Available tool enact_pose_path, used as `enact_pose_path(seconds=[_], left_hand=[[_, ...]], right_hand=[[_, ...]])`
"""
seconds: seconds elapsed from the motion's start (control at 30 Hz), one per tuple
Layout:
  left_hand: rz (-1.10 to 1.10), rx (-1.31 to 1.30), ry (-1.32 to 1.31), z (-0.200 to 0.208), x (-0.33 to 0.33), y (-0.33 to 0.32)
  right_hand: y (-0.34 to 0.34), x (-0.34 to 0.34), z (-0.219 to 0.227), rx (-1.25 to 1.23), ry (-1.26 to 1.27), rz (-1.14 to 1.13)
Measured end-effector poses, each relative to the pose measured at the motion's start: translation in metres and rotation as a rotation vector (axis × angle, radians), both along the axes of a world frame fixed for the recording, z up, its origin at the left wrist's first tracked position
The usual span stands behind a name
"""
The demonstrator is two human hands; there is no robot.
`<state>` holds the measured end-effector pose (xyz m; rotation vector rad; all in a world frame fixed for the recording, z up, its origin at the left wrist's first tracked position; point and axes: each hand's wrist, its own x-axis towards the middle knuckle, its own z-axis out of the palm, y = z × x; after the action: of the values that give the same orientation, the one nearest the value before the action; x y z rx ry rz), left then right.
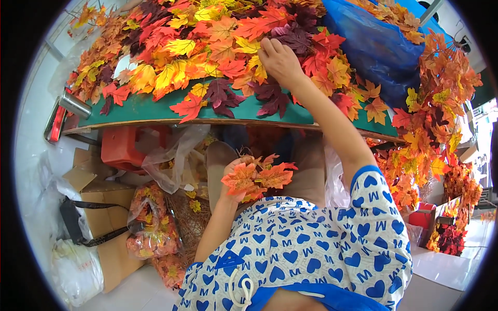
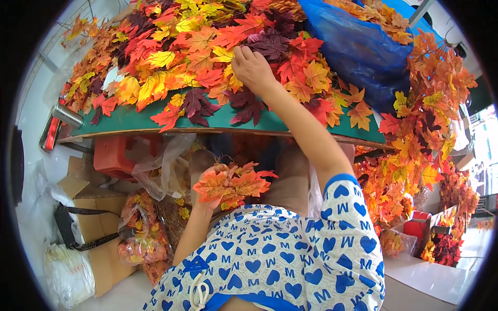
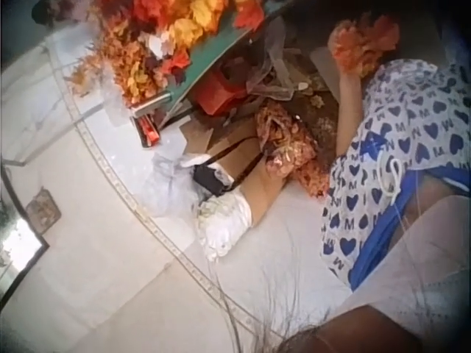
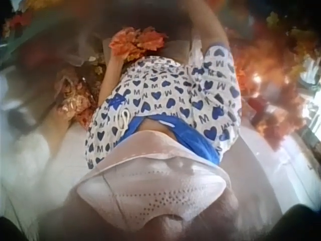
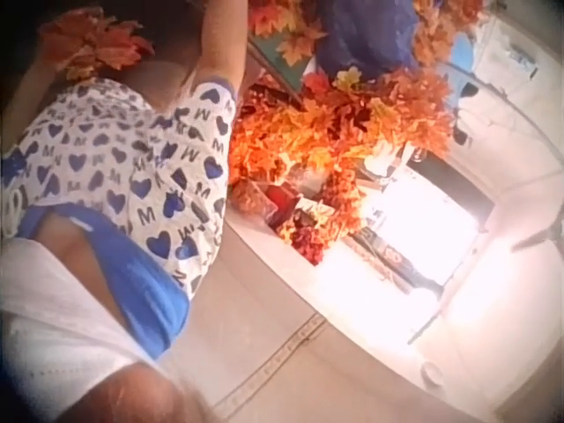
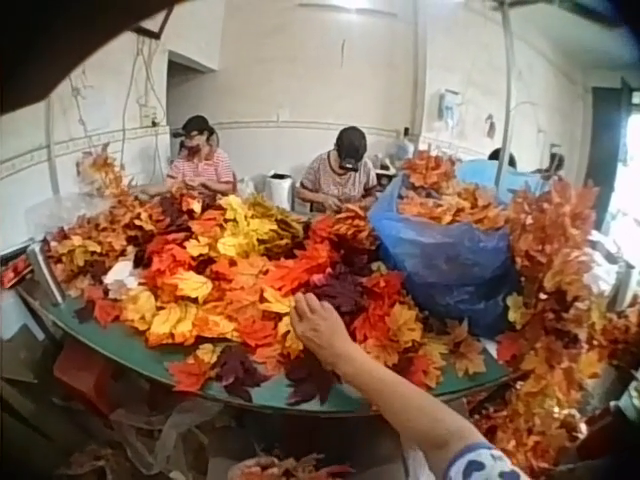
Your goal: The person assembles artificial autumn leaves onto wire loops or stems by hand.
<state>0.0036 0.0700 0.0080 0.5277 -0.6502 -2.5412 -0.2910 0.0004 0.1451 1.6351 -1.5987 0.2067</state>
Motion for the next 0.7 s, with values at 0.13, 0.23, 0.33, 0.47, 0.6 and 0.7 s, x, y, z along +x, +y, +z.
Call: enact_pose_path(seconds=[0.13,0.23,0.33,0.47,0.6,0.7], left_hand=[[0.090,0.153,0.068,0.029,0.001,-0.003],[0.128,0.104,0.037,0.029,0.006,-0.003],[0.092,0.038,0.068,0.034,0.008,-0.003],[0.096,-0.139,0.038,0.035,-0.001,0.005],[0.306,-0.004,-0.009,0.048,-0.017,0.010],[0.426,-0.269,0.012,0.047,-0.031,0.015]], right_hand=[[-0.024,-0.027,-0.022,0.141,0.216,-0.029],[-0.028,-0.020,-0.010,-0.010,-0.124,0.189],[-0.029,-0.024,0.005,-0.313,-0.466,0.337],[-0.010,-0.006,0.023,-0.400,-1.192,0.028],[0.038,0.058,0.016,-0.406,-1.923,0.573],[0.093,0.108,-0.017,-0.211,-2.053,0.592]])
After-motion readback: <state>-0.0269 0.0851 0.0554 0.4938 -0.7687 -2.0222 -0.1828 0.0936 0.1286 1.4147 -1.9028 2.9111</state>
